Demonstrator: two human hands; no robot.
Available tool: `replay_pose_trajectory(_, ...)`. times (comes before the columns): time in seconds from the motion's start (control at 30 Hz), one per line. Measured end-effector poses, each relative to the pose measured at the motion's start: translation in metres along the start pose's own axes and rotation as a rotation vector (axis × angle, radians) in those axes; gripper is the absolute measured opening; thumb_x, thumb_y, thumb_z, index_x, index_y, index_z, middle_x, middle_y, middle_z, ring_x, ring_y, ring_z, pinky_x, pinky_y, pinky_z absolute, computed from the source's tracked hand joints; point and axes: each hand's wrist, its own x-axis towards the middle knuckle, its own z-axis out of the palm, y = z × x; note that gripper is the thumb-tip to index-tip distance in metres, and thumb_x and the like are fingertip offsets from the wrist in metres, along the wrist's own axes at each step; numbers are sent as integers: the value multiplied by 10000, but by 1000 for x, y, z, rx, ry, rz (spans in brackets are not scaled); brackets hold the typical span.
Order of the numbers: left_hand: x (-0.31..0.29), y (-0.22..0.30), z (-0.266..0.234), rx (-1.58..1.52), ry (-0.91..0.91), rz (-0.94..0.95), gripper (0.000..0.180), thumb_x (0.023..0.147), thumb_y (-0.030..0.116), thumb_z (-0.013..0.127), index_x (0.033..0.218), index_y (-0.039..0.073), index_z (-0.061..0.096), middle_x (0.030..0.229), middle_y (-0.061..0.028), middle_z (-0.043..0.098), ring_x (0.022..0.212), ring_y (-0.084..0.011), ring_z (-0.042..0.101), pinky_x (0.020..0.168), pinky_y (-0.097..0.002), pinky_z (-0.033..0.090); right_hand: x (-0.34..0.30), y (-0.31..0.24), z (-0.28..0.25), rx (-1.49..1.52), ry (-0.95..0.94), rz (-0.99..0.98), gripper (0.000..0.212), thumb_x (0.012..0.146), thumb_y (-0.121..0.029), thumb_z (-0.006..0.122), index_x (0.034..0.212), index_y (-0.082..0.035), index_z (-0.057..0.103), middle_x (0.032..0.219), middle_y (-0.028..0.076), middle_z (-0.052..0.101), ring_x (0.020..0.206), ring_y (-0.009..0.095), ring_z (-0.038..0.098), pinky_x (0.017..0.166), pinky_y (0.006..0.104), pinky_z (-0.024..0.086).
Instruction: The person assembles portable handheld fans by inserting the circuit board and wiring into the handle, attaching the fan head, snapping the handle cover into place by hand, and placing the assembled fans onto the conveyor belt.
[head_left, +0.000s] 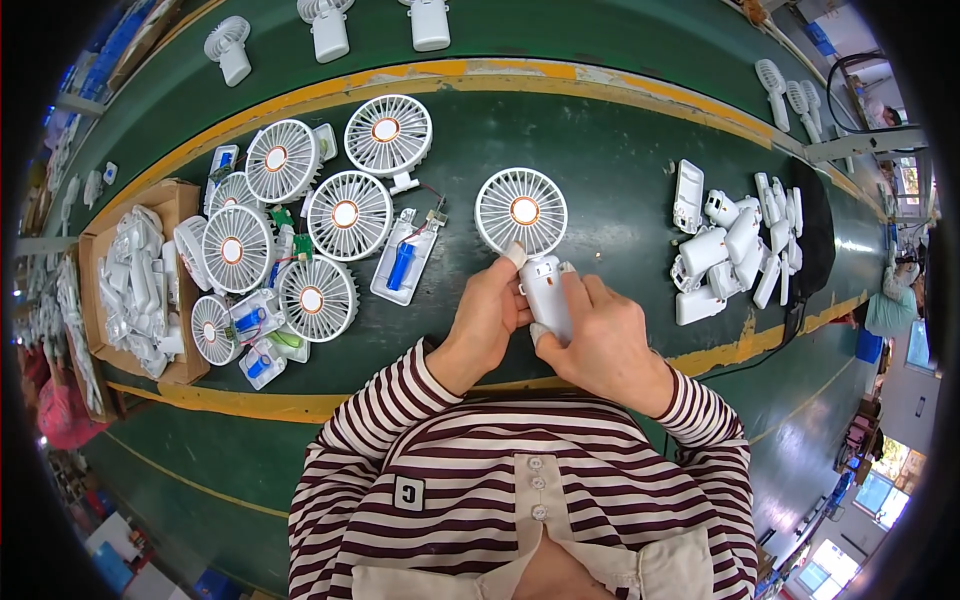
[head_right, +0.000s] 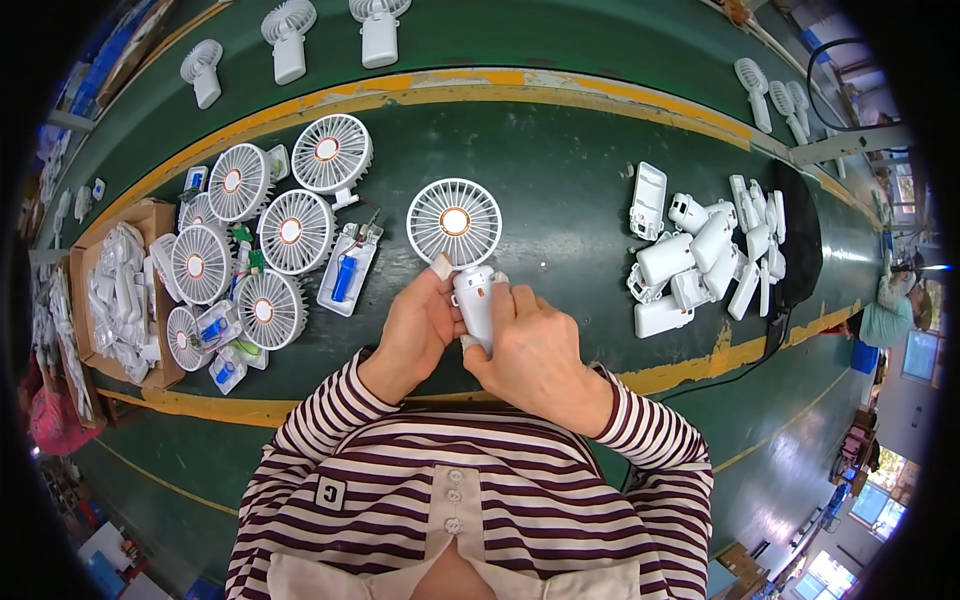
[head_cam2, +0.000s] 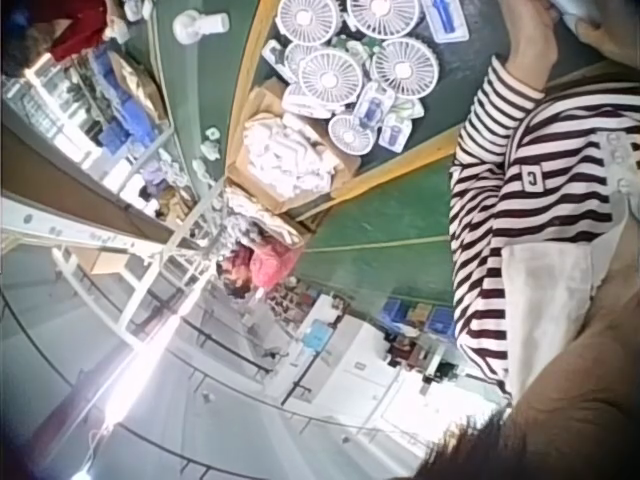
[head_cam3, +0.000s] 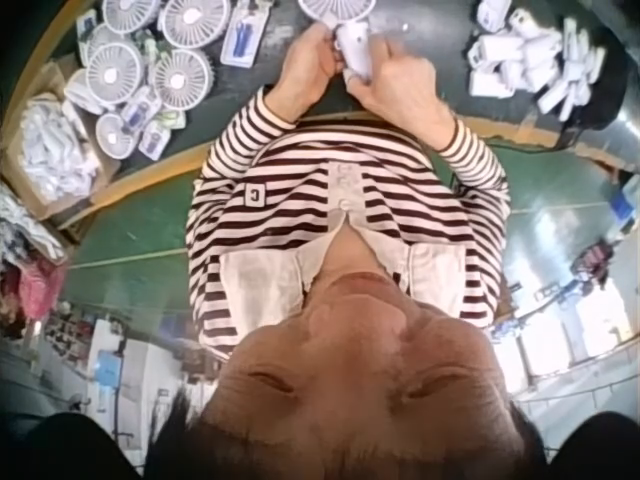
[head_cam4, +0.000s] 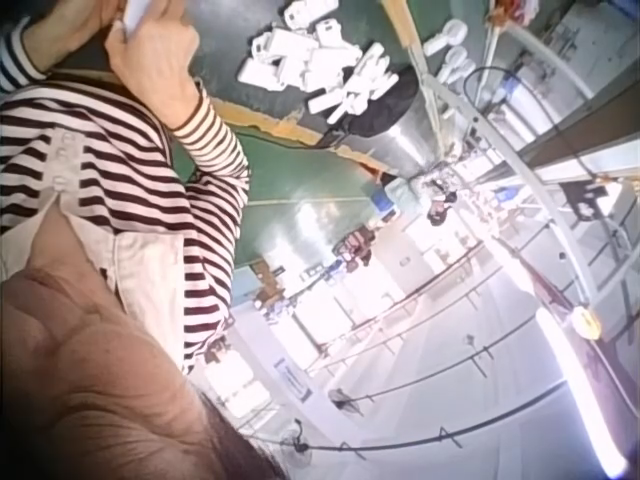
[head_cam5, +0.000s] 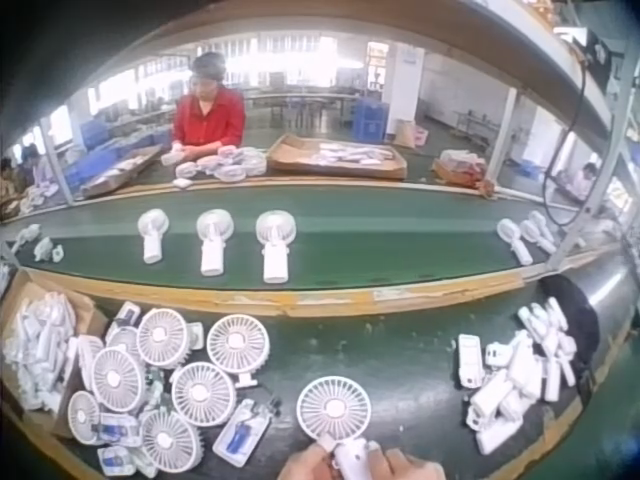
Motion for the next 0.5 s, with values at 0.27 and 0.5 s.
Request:
replay_pose_trajectory(0.27,2,0,1,15,27,4,385,894,357,462,1030,5,536,955,-92,582,830,-180,588,751,-314,470,0,4,5,-14,-6,-25,450,586,-154,660,939,72,495,707,151,521,540,287,563,456,354,463)
replay_pose_trajectory(0.5,6,0,4,219,94,-26,257,862,197,552,1005,-16,564,922,-82,597,786,-156,598,683,-274,500,-1,4,7,-37,36,-83,432,594,-166,650,913,85,502,690,138,505,537,253,551,426,334,456)
